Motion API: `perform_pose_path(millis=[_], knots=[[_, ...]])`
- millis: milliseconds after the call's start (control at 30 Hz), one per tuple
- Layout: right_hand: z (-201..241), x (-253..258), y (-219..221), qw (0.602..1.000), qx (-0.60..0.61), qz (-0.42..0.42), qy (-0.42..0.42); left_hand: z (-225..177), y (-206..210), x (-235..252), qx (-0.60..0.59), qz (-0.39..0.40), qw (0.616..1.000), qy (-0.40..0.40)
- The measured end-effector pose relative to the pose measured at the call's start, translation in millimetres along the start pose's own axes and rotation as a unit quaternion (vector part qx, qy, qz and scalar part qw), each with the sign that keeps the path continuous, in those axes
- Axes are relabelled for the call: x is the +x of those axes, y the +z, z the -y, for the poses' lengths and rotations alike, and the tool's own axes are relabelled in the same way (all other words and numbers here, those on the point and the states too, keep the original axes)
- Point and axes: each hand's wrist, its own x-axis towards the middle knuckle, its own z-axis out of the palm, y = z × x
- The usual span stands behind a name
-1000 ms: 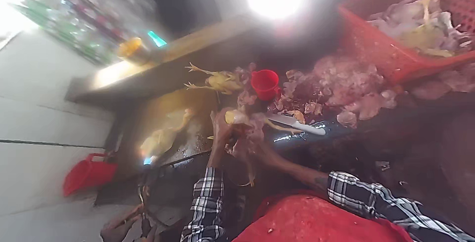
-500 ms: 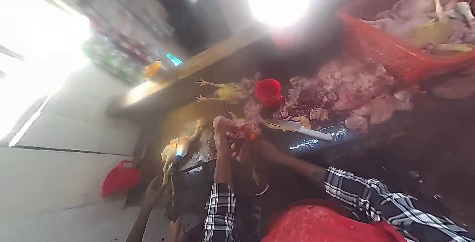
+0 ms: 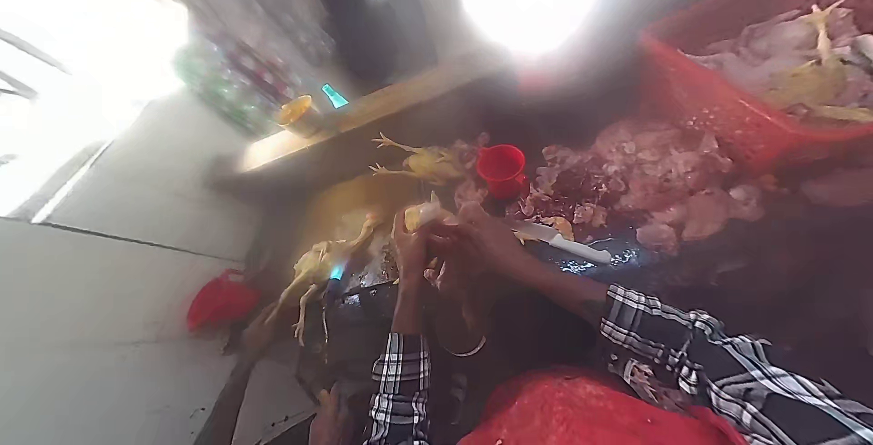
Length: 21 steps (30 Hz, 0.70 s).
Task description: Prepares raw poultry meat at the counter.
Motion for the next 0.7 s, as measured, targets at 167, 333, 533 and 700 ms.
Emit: perform_pose_path(millis=[167,333,533,700], knots=[[21,3,-6,0.998,-0.043,0.041,0.023,-6,4,-1,-0.042,-0.021,0.999,0.018],[27,15,-4,0.996,-0.072,0.031,-0.047,-14,-3,-3,-0.140,-0.022,0.990,0.008],[40,25,-6,0.984,-0.103,0.125,-0.075,-8,-12,-6,-0.263,-0.026,0.960,-0.091],[44,31,18,0.988,-0.058,0.135,-0.041,-48,-19,-50,-0.308,-0.069,0.915,0.250]])
